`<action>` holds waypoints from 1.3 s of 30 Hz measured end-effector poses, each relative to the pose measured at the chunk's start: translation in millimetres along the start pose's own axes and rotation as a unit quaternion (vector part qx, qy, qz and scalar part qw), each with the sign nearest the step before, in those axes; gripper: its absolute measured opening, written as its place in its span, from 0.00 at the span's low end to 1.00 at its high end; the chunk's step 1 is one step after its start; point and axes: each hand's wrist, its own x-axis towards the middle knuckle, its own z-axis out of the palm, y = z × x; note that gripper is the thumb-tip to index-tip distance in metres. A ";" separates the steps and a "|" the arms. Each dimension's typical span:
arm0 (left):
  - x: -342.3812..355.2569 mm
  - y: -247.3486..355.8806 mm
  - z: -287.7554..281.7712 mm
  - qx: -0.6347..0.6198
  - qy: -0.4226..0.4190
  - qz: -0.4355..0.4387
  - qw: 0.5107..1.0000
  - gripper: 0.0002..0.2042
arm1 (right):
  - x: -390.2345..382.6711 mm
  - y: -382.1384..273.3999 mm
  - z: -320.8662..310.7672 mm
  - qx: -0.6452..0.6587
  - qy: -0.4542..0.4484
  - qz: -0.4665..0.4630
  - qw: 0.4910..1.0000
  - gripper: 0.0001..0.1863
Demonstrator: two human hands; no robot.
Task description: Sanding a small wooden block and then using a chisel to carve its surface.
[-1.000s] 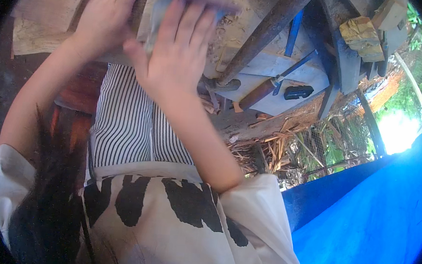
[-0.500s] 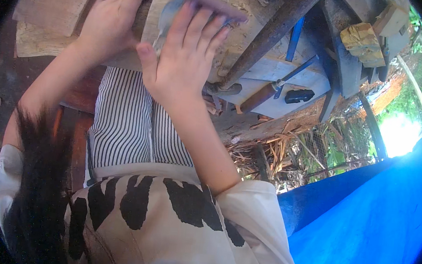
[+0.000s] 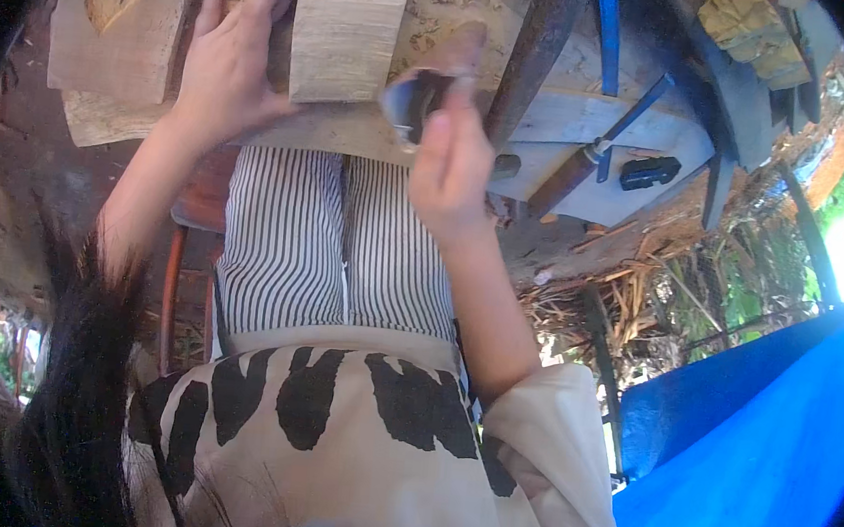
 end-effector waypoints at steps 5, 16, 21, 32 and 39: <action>19.7 26.0 -29.2 -0.020 -0.132 -0.063 0.989 0.57 | 14.6 -34.3 -10.0 0.226 0.150 0.151 0.951 0.28; 28.3 50.6 -23.0 -0.174 -0.045 -0.031 0.983 0.46 | 9.2 -44.2 -9.5 0.324 0.138 0.095 0.931 0.29; 1.5 44.9 -19.7 -0.440 -0.062 -0.116 0.888 0.54 | 3.5 -74.8 -20.6 0.362 0.132 0.118 0.915 0.29; -30.1 46.0 -20.1 -0.405 -0.078 -0.140 0.900 0.50 | -24.0 -86.8 -6.9 0.158 -0.149 0.049 0.975 0.30; -60.5 76.2 -5.9 -0.397 0.072 -0.284 0.870 0.59 | -45.2 -79.1 6.4 0.270 -0.142 0.159 0.939 0.32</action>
